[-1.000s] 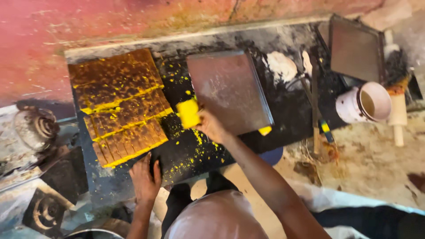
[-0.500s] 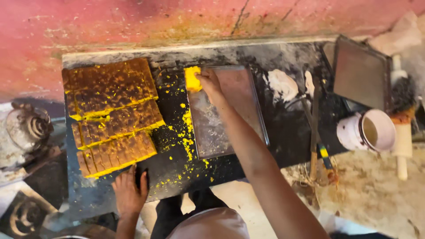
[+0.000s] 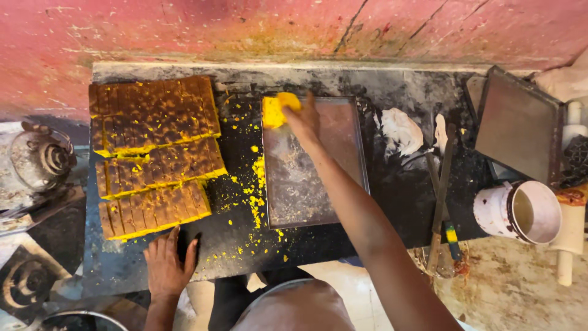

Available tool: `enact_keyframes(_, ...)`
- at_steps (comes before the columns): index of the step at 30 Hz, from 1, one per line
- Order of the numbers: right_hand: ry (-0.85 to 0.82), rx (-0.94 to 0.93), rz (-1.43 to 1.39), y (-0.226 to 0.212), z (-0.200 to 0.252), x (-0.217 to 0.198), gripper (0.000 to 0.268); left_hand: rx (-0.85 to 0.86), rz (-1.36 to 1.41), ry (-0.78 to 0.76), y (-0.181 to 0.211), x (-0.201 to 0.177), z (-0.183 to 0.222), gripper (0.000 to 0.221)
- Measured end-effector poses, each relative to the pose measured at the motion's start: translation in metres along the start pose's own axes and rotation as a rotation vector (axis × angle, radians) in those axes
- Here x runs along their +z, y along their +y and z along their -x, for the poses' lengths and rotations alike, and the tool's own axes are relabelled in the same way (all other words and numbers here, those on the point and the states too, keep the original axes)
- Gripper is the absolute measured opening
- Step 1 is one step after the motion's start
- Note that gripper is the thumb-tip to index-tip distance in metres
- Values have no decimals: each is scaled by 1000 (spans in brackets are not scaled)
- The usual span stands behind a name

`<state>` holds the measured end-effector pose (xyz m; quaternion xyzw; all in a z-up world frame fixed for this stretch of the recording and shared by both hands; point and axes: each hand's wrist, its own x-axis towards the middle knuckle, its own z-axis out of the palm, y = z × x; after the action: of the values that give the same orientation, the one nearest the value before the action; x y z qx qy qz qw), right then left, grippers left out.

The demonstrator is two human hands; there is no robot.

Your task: The person cuts large slabs of yellow and brown confectionery into smaller rectangular bars using a long knife and then arranges the pieces onto a metal tray.

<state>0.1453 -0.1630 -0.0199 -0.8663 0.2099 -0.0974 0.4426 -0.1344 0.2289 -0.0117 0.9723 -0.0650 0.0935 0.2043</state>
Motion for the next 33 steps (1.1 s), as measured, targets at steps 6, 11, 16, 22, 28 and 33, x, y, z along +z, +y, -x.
enact_keyframes(6, 114, -389, 106, 43, -2, 0, 60, -1, -10, -26, 0, -3, 0, 61)
enact_keyframes(11, 92, -183, 135, 73, -17, 21, 47, -22, 49, 37, 3, -8, 3, 58)
enact_keyframes(16, 152, -303, 194, 36, -2, 2, 62, -48, 64, 19, 4, -13, 1, 60)
enact_keyframes(22, -494, -148, -114, -80, 170, 25, 77, -23, 108, 106, 4, -16, 5, 53)
enact_keyframes(28, -309, -630, -47, -104, 267, 73, 123, -49, 135, 129, 4, -18, 8, 50)
enact_keyframes(33, -647, -25, -215, -81, 242, 75, 126, -29, 130, 141, 6, -22, 7, 51)
